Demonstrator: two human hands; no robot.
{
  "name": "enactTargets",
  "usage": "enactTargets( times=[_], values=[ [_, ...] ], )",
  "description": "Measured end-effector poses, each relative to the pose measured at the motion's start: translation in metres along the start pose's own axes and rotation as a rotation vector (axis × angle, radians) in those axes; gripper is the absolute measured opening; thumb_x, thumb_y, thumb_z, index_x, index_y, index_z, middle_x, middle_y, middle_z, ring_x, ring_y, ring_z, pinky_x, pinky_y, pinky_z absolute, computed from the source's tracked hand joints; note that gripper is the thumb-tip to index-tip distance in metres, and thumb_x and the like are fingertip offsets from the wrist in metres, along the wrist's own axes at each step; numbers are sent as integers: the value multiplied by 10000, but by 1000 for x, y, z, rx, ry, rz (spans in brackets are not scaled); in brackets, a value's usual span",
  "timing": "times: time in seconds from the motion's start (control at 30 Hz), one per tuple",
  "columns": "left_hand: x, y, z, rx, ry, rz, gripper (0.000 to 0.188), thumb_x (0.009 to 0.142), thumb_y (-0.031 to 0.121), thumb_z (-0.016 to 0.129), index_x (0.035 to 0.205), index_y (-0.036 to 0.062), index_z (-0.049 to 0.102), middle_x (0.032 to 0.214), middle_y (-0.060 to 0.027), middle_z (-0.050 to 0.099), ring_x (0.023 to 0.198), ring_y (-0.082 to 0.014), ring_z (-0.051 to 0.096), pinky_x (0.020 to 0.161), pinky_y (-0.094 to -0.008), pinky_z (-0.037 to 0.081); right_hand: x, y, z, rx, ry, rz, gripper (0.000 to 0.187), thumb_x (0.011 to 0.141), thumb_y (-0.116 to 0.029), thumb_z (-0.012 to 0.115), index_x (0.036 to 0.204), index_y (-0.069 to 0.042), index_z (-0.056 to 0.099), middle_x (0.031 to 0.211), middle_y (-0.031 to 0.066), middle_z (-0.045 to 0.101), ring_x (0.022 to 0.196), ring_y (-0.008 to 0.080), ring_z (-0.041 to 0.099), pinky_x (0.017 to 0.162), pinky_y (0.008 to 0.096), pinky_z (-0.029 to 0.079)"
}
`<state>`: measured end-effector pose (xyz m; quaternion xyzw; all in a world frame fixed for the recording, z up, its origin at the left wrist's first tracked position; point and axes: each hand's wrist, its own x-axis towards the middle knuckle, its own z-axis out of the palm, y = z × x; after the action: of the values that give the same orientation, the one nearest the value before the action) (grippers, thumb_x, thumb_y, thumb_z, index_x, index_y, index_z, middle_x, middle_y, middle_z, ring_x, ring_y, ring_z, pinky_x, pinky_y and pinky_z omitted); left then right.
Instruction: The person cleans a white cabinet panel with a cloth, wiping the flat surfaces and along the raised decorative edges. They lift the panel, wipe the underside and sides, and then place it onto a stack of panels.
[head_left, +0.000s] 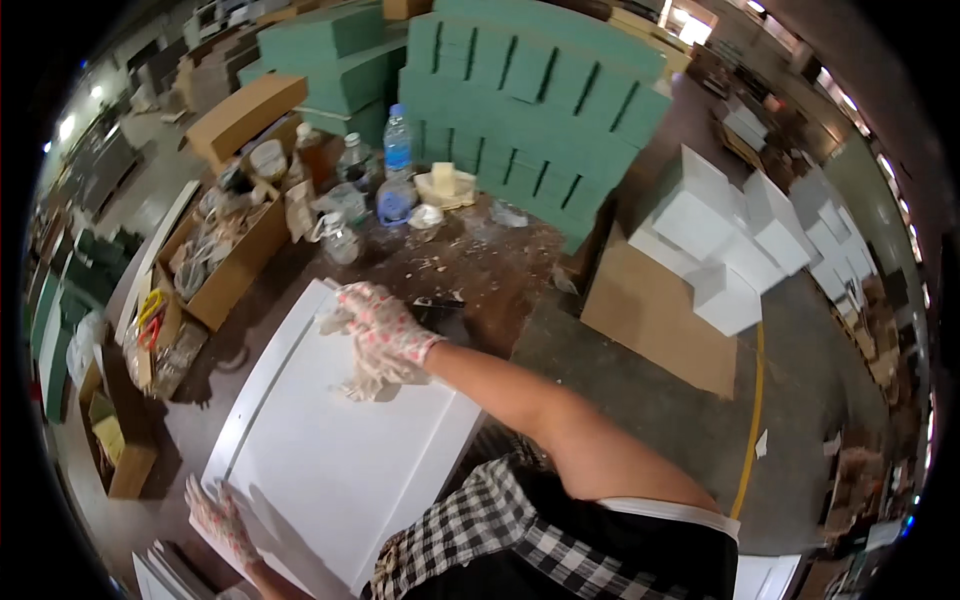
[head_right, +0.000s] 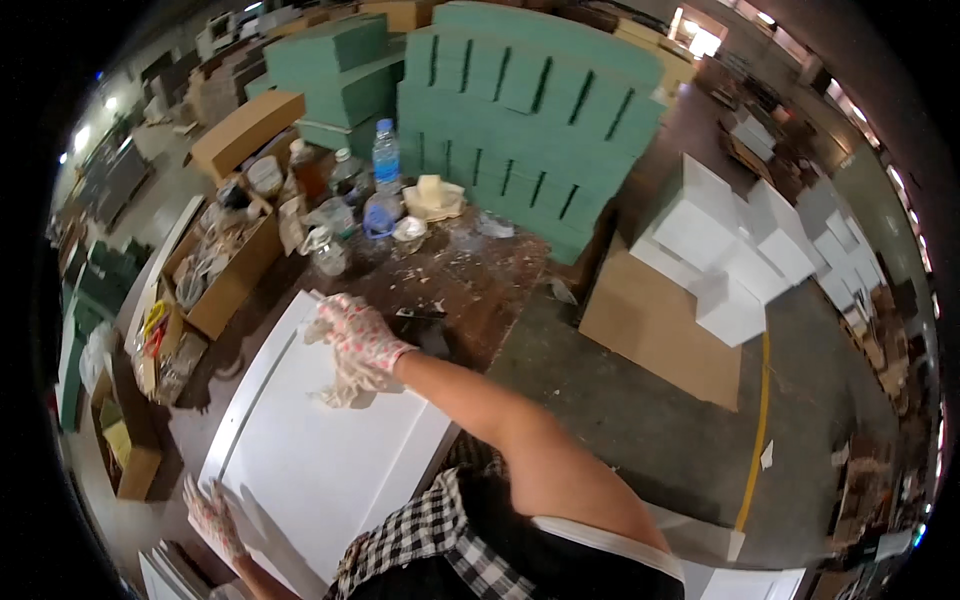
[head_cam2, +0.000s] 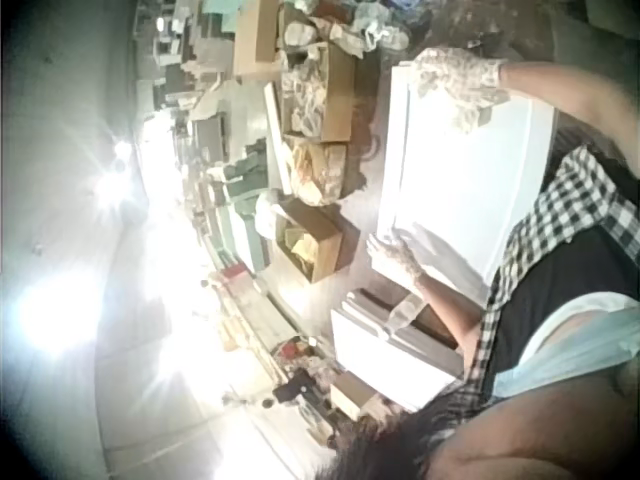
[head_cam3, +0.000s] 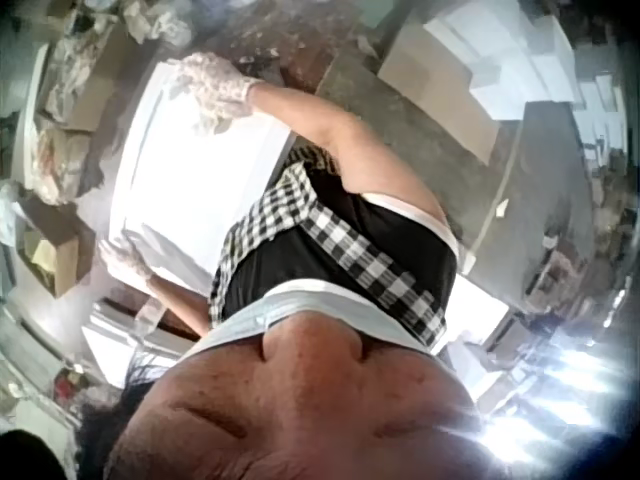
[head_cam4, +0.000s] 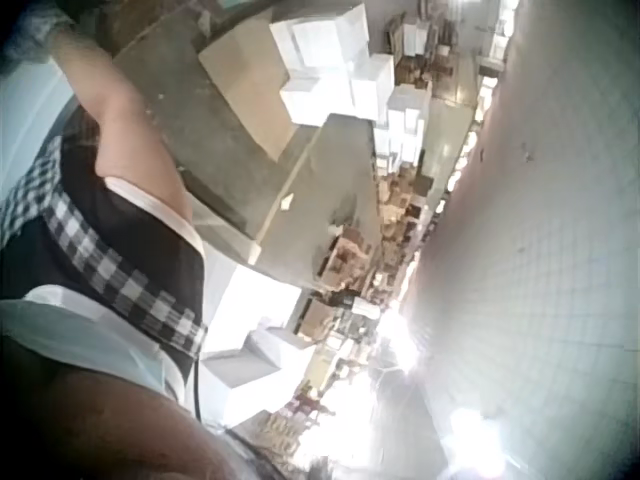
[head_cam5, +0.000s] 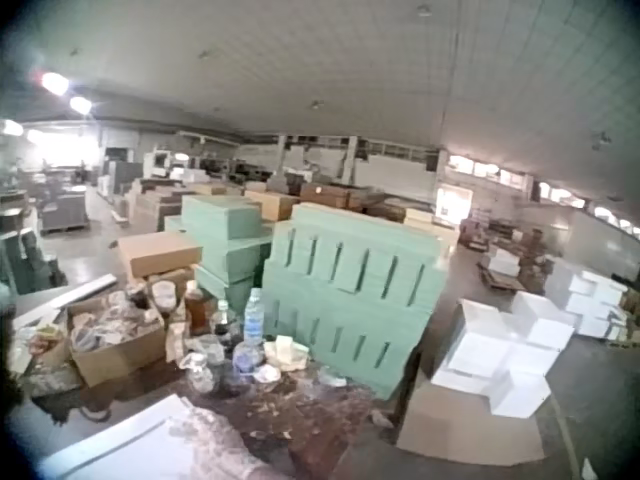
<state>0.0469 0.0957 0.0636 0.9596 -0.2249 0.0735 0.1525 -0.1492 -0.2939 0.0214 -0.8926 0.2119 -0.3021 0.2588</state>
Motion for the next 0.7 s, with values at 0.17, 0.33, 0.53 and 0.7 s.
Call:
enactTargets(
  times=[0.17,0.33,0.53,0.7],
  values=[
    [16,-41,41,43,175,203,507,822,215,699,1278,61,539,1254,-174,544,1188,-352,470,1047,-446,354,9,62,3,188,138,93,361,882,-212,621,1195,-37,577,1117,126,626,1019,286,600,906,377,485],
    [18,-21,33,5,86,156,526,805,295,702,1249,66,537,1233,-137,551,1219,-304,464,1128,-480,249,39,21,12,-154,98,-52,337,888,-188,588,1190,-38,574,1116,169,611,1049,341,586,933,429,468],
    [14,-25,28,-15,54,95,507,800,302,707,1224,64,563,1223,-128,559,1223,-300,462,1137,-483,238,60,-113,92,-92,-216,-559,268,755,-162,609,1016,-172,669,1050,85,610,1086,244,541,972,357,435],
    [15,-27,24,-18,83,80,506,794,306,718,1211,60,573,1221,-126,563,1223,-308,462,1143,-478,236,58,-148,146,-99,-248,-612,195,758,-160,586,924,-99,669,947,89,636,1006,261,580,890,391,453]
  ],
)
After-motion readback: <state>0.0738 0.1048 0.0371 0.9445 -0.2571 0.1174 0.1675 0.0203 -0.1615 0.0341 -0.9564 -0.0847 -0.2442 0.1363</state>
